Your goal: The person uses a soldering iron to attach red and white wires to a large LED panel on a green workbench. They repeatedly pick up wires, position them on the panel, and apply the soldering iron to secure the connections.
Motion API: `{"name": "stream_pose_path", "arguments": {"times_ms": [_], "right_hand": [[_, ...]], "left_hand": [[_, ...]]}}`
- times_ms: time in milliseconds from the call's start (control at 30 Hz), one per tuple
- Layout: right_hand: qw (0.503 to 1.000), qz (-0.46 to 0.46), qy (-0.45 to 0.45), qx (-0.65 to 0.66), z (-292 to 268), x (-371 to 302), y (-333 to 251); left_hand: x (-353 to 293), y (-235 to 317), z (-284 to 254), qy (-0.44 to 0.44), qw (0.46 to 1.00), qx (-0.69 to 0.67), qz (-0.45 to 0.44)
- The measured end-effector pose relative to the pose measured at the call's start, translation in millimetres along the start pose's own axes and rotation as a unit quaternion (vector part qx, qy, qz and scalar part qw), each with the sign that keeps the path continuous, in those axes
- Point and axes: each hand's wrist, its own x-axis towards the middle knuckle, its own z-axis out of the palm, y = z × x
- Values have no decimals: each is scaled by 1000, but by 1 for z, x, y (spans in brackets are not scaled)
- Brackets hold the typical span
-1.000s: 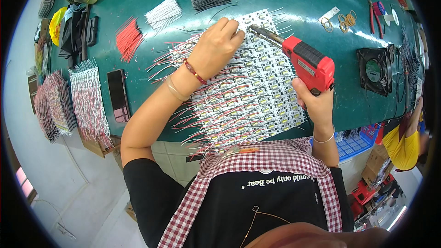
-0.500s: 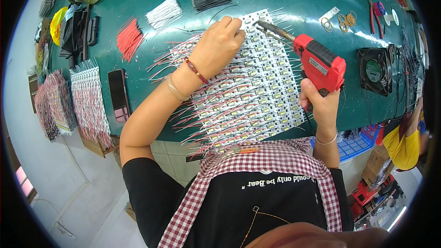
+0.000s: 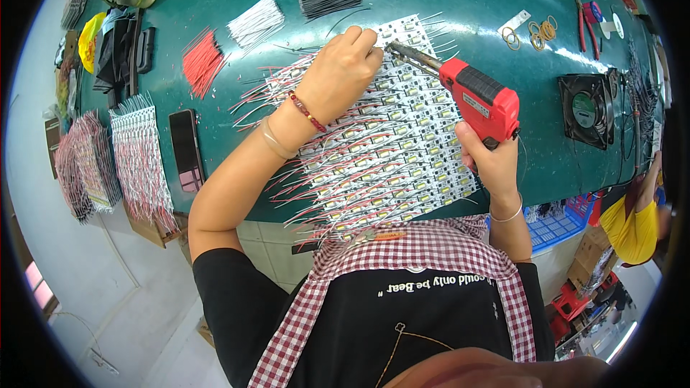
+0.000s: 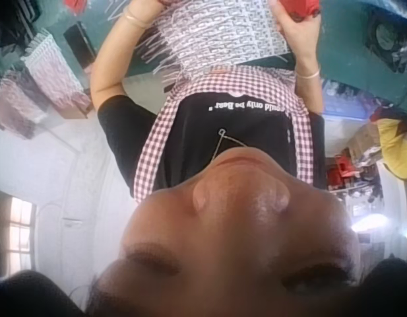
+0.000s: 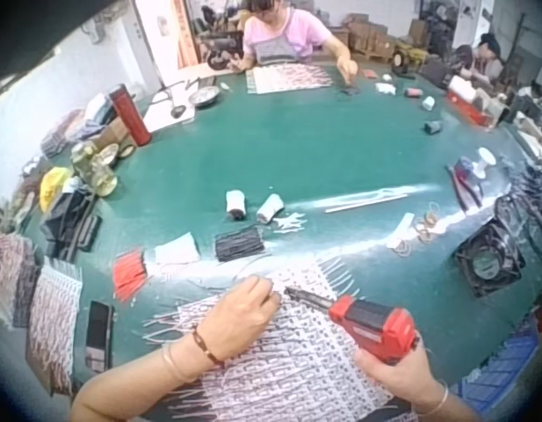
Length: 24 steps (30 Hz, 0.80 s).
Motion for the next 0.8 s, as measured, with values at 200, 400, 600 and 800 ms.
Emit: {"name": "stream_pose_path", "arguments": {"times_ms": [200, 400, 600, 800], "right_hand": [[997, -5, 36, 69, -1, -3, -6], [996, -38, 29, 76, -9, -7, -5], [991, -30, 20, 128, -11, -11, 1], [990, -22, 30, 136, -13, -16, 2]], "left_hand": [[0, 0, 0, -4, 1000, 0, 3], [2, -1, -2, -8, 1000, 21, 16], [4, -5, -5, -4, 997, 61, 42], [6, 2, -20, 20, 999, 17, 23]]}}
